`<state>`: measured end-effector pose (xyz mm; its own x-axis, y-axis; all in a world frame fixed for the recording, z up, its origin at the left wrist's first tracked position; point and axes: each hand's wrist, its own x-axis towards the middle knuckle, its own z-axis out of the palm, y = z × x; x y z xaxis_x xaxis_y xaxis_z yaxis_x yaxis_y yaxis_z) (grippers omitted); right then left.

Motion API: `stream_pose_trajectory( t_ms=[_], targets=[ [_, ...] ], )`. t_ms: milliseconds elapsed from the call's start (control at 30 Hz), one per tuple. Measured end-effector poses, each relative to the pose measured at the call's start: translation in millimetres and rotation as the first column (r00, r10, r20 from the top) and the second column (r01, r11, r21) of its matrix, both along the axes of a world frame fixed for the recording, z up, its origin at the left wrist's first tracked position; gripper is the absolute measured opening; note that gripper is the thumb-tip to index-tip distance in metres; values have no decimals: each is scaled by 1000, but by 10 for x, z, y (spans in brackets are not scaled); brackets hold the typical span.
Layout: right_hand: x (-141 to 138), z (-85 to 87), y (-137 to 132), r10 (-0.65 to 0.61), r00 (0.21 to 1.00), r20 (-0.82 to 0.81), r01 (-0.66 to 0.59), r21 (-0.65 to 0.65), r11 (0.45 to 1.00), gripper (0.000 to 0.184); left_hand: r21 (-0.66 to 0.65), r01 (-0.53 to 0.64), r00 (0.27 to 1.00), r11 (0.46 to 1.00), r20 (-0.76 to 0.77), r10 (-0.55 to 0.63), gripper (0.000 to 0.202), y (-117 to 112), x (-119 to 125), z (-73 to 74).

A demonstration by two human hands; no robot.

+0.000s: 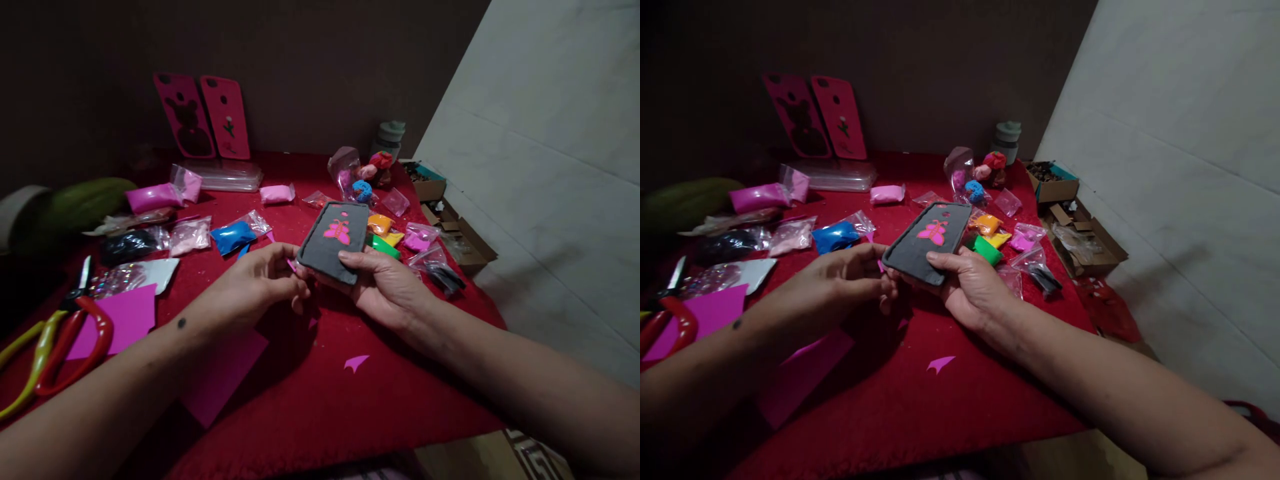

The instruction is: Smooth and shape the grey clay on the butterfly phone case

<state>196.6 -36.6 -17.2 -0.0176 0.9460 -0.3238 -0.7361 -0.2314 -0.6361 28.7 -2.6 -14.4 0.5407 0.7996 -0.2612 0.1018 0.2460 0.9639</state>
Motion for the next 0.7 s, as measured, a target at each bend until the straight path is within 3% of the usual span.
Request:
stream_pose_trajectory(
  t_ms=[233, 367, 533, 700],
  targets=[
    [86, -37, -11, 133, 988, 74, -138, 56, 989, 28, -169, -28, 972, 985, 224, 66, 18, 197, -85, -53],
    [115, -49, -21, 167, 978, 123, -183, 129, 975, 35, -165, -26, 964, 986, 256, 68, 17, 199, -71, -61],
    [137, -31, -29, 186, 973, 136, -205, 142, 968, 40, -156, -27, 963, 987, 262, 68, 31, 144, -91, 38],
    [163, -39, -26, 175, 970, 169, -204, 175, 963, 37, -59, 12, 975, 998, 224, 2, 16, 142, -100, 41]
  ],
)
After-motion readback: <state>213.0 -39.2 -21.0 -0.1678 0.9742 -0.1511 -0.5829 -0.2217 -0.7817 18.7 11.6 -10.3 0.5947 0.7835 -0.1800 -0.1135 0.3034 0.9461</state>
